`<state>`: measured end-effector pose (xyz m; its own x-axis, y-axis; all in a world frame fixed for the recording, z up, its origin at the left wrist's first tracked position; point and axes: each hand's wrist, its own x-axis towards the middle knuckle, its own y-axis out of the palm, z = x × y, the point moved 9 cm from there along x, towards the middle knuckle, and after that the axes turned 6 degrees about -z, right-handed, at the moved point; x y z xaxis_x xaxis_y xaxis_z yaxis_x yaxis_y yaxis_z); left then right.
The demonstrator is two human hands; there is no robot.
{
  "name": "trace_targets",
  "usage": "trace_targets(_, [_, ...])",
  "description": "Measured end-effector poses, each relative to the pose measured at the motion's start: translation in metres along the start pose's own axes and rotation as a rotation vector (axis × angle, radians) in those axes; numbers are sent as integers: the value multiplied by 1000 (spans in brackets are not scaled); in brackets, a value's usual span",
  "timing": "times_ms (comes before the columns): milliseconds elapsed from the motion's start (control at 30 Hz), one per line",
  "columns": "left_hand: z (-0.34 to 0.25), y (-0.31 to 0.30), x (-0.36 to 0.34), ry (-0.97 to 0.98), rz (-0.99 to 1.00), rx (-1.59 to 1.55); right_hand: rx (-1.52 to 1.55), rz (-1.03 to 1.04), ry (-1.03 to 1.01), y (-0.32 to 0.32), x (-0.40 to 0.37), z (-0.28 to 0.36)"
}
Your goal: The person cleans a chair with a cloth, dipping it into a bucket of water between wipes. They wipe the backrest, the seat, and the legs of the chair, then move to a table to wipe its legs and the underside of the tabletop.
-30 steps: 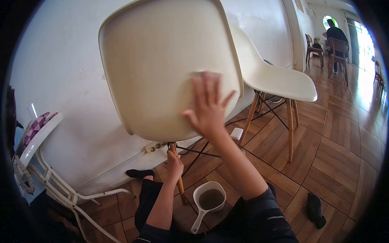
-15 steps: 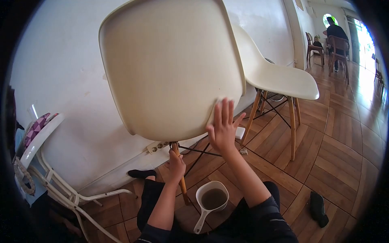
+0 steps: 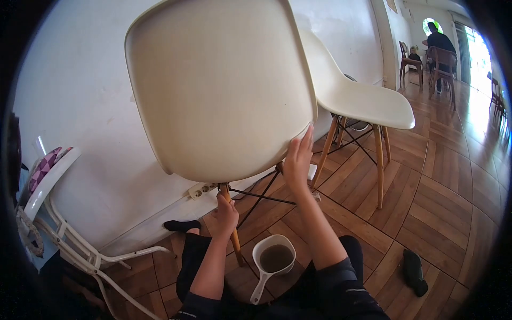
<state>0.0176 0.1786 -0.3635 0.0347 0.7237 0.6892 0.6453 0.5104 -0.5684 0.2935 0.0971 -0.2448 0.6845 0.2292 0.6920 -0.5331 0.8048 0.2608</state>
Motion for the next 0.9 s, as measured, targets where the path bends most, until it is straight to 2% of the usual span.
trace_targets(33, [-4,-4,-1,-30,45,21,1,-6,-4,-2,-11,12])
trace_targets(100, [-5,-3,-1,-54,89,44,-224,20,-200,7,-40,54])
trace_targets(133, [0,0,-1,-68,89,80,-223,16,-199,10,-47,63])
trace_targets(200, [3,1,0,-73,90,124,-420,101,-560,28,-66,100])
trace_targets(233, [-1,-2,0,-90,114,119,-417,95,-552,24,-59,108])
trace_targets(300, [-2,-5,1,-106,138,120,-631,155,-634,33,-34,122])
trace_targets(333, [-1,-5,1,-105,142,99,-629,154,-627,34,-19,129])
trace_targets(400, [2,-2,-1,-104,155,81,-494,-8,-479,18,17,133])
trace_targets(500, [2,1,0,-98,144,59,-394,-90,-361,6,41,114])
trace_targets(533, [1,0,1,-111,146,71,-397,-87,-361,5,40,108])
trace_targets(600, [2,-2,0,-129,150,83,-331,-90,-134,-2,37,72])
trace_targets(667, [-3,-3,1,-38,107,64,-321,-78,-95,-5,25,52])
trace_targets(733, [1,0,1,-77,112,75,-114,-18,115,-2,9,22])
trace_targets(800, [1,-1,1,-105,116,94,-75,-35,71,-1,-10,23])
trace_targets(900, [2,0,1,-166,192,110,-204,-3,92,9,-49,46])
